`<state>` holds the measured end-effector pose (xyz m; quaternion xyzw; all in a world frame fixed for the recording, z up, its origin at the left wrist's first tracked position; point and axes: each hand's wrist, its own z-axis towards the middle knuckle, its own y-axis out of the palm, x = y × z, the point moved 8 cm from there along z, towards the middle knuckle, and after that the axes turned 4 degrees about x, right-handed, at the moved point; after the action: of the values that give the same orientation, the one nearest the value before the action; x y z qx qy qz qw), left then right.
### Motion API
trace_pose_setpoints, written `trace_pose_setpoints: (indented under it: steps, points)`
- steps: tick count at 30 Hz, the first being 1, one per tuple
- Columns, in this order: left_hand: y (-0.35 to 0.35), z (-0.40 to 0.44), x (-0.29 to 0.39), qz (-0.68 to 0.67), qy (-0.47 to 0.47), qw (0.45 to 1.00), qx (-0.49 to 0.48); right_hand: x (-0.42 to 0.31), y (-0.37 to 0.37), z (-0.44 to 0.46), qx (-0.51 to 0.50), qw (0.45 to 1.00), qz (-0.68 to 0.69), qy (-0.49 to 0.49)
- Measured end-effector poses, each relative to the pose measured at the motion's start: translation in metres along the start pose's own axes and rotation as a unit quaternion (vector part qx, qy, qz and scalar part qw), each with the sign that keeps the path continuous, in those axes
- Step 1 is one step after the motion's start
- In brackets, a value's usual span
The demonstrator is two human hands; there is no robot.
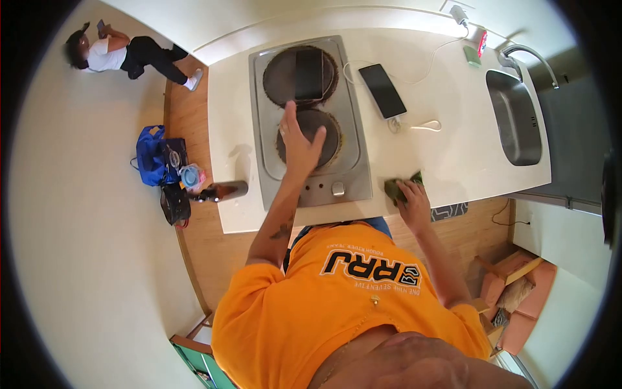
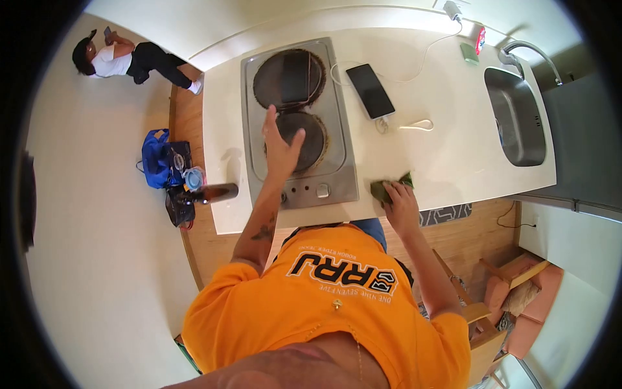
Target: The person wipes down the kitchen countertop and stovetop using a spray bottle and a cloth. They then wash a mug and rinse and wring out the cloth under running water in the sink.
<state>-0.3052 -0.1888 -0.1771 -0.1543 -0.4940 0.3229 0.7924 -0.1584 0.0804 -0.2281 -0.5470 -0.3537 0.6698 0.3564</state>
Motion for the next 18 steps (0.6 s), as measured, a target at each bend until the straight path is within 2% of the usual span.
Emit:
trace_pose_setpoints:
  steps: [4,6,8,10,12,14,17,18]
  points:
    - [-0.048,-0.059,0.027,-0.111,-0.005,0.992,-0.064,-0.017,0.027,0.058,0.075,0.996,0.027,0.028]
    - [-0.073,-0.079,0.036,-0.123,-0.014,0.991,-0.05,-0.027,0.038,0.087,0.094,0.995,0.02,0.003]
    - [-0.106,-0.097,0.049,-0.076,0.038,0.996,0.03,-0.026,0.053,0.108,0.099,0.995,-0.019,-0.018]
    - [-0.148,-0.109,0.058,-0.045,0.052,0.984,0.162,-0.028,0.048,0.111,0.119,0.992,0.013,-0.037]
    - [-0.193,-0.119,0.054,-0.015,0.006,0.957,0.289,-0.034,0.043,0.085,0.103,0.992,0.022,-0.073]
    - [-0.222,-0.125,0.03,-0.007,-0.064,0.942,0.329,-0.034,0.035,0.048,0.077,0.991,0.028,-0.108]
    - [-0.227,-0.128,-0.049,0.02,-0.139,0.955,0.263,-0.028,0.014,0.008,0.021,0.993,0.023,-0.115]
    - [-0.225,-0.127,-0.079,0.079,-0.137,0.961,0.226,-0.028,0.009,0.007,0.019,0.992,0.024,-0.12]
